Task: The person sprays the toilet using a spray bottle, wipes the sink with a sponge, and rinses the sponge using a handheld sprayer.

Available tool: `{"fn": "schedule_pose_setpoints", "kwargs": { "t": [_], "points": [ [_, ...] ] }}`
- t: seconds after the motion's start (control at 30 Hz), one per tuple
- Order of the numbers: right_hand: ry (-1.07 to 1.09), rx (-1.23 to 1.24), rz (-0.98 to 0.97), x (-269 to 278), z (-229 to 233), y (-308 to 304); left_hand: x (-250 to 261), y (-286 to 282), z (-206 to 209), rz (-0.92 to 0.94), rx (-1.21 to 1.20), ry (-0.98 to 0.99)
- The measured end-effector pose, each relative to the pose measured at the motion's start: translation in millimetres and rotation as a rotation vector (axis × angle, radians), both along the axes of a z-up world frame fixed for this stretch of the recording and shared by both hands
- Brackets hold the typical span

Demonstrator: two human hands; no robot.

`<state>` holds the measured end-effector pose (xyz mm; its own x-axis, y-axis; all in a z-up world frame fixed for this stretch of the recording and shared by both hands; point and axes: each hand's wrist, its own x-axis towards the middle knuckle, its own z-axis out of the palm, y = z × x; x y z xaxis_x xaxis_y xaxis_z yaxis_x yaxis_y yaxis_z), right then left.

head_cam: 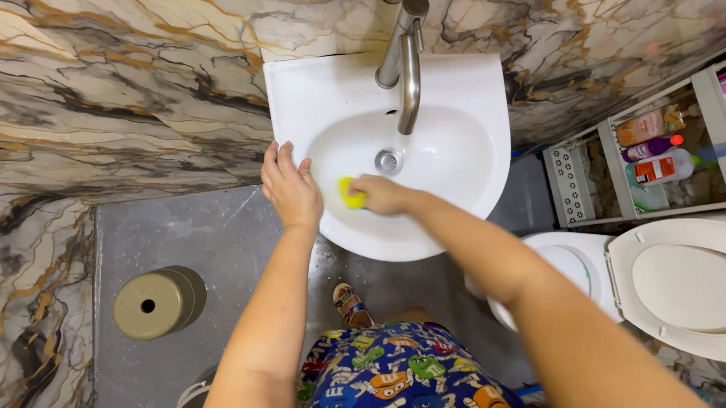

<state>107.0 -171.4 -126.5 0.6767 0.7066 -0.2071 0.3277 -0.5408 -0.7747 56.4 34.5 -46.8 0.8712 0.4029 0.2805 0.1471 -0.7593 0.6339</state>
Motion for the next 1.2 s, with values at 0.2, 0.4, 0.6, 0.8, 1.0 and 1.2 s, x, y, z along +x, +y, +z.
{"fn": "schedule_pose_setpoints", "kwargs": {
  "t": [0.2, 0.4, 0.6, 0.8, 1.0, 1.2],
  "points": [
    [-0.544, -0.871, -0.479, 39, 51, -94, 2, -1, 1, -0.009, 0.037, 0.008],
    [-0.716, -0.34, -0.23, 54, 45, -44, 2, 0, 5, -0.022, 0.046, 0.023],
    [-1.062, -0.467, -0.711, 66, 61, -140, 2, 0, 9, -0.027, 0.062, 0.011],
    [-0.693, -0.175, -1.062, 128, 26, -94, 1, -1, 9, -0.041, 0.047, 0.028],
    [-0.757, -0.585, -0.939, 128, 63, -99, 0, -1, 5, -0.017, 0.056, 0.006],
    [-0.795, -0.124, -0.805, 122, 40, -71, 1, -2, 5, -0.018, 0.071, 0.011]
  ]
}}
